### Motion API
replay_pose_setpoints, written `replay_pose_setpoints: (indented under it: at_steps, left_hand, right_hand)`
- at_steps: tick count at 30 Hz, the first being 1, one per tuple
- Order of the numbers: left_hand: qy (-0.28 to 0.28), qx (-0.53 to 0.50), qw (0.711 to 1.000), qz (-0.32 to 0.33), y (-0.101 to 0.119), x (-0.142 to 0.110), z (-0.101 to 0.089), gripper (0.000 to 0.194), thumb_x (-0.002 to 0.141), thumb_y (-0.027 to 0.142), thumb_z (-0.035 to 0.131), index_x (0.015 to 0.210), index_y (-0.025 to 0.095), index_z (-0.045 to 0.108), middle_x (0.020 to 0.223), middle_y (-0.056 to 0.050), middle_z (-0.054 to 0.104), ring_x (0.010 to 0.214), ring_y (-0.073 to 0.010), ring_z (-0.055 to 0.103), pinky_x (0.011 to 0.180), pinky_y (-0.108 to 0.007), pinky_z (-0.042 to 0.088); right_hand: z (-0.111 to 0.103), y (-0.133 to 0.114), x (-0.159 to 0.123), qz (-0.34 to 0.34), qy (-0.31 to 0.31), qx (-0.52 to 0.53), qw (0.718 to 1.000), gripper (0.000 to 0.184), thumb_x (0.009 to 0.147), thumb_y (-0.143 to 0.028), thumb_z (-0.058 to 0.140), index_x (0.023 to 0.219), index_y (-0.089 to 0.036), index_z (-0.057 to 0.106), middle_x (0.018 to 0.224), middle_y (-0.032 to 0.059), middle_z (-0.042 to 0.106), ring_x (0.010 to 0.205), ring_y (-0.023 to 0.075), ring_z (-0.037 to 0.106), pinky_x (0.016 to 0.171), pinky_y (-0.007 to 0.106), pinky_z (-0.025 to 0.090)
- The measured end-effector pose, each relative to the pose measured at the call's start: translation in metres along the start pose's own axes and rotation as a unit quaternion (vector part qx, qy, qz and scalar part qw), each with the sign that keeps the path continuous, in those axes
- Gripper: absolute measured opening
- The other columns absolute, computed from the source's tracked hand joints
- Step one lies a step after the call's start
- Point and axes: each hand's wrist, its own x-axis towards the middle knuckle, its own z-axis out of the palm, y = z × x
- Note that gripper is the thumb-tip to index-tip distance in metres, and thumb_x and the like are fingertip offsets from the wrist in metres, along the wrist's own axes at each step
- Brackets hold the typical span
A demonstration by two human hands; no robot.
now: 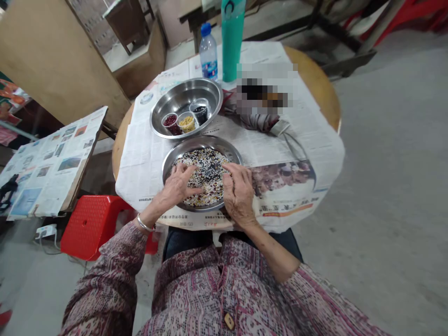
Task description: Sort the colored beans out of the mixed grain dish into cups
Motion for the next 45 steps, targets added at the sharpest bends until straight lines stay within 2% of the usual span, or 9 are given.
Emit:
replay_pose_setpoints:
  at_steps: [5,11,16,20,26,32,37,41,45]
  left_hand:
    - [0.032,-0.076,0.994,0.070,0.009,0.024,0.019,0.030,0.094,0.008,0.049,0.116,0.020,0.065,0.109,-0.007,0.063,0.102,-0.0204,0.063,0.099,-0.040,0.055]
    - [0.125,-0.039,0.988,0.085,0.021,0.029,0.005,0.029,0.098,0.018,0.050,0.124,0.021,0.063,0.130,-0.010,0.060,0.123,-0.0239,0.055,0.110,-0.042,0.046]
    - [0.018,0.029,0.986,0.164,0.027,0.014,0.004,0.051,0.090,0.040,0.070,0.137,0.026,0.056,0.146,-0.009,0.051,0.131,-0.0328,0.047,0.106,-0.051,0.048]
    - [-0.010,0.028,0.980,0.197,0.024,0.028,0.012,0.026,0.094,0.019,0.059,0.119,0.018,0.064,0.127,-0.010,0.060,0.120,-0.0273,0.056,0.109,-0.047,0.047]
    - [-0.003,0.026,0.993,0.119,0.004,0.031,-0.004,0.030,0.090,0.002,0.047,0.106,0.019,0.066,0.110,-0.009,0.065,0.104,-0.0220,0.063,0.098,-0.038,0.054]
    - [0.054,0.069,0.996,-0.003,-0.016,-0.008,-0.024,0.016,0.096,0.019,0.058,0.111,0.021,0.063,0.125,-0.011,0.059,0.117,-0.0281,0.056,0.090,-0.040,0.057]
    - [-0.028,0.005,0.999,0.031,-0.014,-0.033,-0.018,0.053,0.083,0.048,0.078,0.125,0.022,0.058,0.118,-0.010,0.057,0.105,-0.0273,0.062,0.090,-0.043,0.058]
    - [-0.036,-0.029,0.997,0.061,0.004,-0.027,0.003,0.052,0.086,0.032,0.076,0.133,0.019,0.057,0.119,-0.010,0.057,0.099,-0.0235,0.066,0.094,-0.039,0.057]
    - [-0.005,-0.068,0.993,0.096,0.020,0.003,0.017,0.028,0.090,0.012,0.061,0.117,0.015,0.067,0.109,-0.010,0.064,0.103,-0.0226,0.066,0.097,-0.037,0.055]
  right_hand:
    - [0.002,0.000,0.001,0.007,-0.006,0.005,1.000,0.033,0.102,-0.037,0.042,0.118,-0.024,0.069,0.119,0.0103,0.070,0.116,0.0272,0.061,0.106,0.053,0.045]
    - [0.005,0.003,0.002,-0.006,0.005,0.003,1.000,0.033,0.102,-0.036,0.042,0.117,-0.024,0.069,0.117,0.0104,0.071,0.114,0.0269,0.061,0.105,0.052,0.045]
    - [0.006,0.004,0.001,-0.016,0.006,0.005,1.000,0.034,0.102,-0.037,0.041,0.115,-0.022,0.069,0.116,0.0115,0.071,0.114,0.0268,0.061,0.103,0.051,0.046]
    - [0.007,0.004,0.001,-0.012,0.008,0.006,1.000,0.034,0.102,-0.038,0.041,0.114,-0.022,0.069,0.116,0.0111,0.071,0.113,0.0265,0.060,0.103,0.051,0.046]
    - [0.007,0.004,0.002,-0.010,0.010,0.005,1.000,0.033,0.101,-0.039,0.042,0.112,-0.023,0.069,0.114,0.0103,0.071,0.112,0.0264,0.061,0.102,0.050,0.047]
    - [0.006,0.005,0.002,-0.009,0.002,0.005,1.000,0.032,0.100,-0.038,0.043,0.113,-0.024,0.069,0.114,0.0099,0.071,0.112,0.0273,0.061,0.103,0.052,0.046]
    - [0.006,0.004,0.001,-0.015,0.005,0.011,1.000,0.033,0.100,-0.038,0.043,0.113,-0.023,0.070,0.114,0.0105,0.071,0.112,0.0275,0.061,0.102,0.052,0.047]
    - [0.007,0.005,0.002,-0.018,0.011,0.006,1.000,0.032,0.100,-0.038,0.044,0.111,-0.023,0.070,0.112,0.0101,0.072,0.110,0.0272,0.062,0.101,0.052,0.047]
    - [0.007,0.006,0.002,-0.013,0.004,0.008,1.000,0.030,0.100,-0.036,0.044,0.112,-0.024,0.069,0.113,0.0094,0.071,0.111,0.0269,0.062,0.103,0.053,0.046]
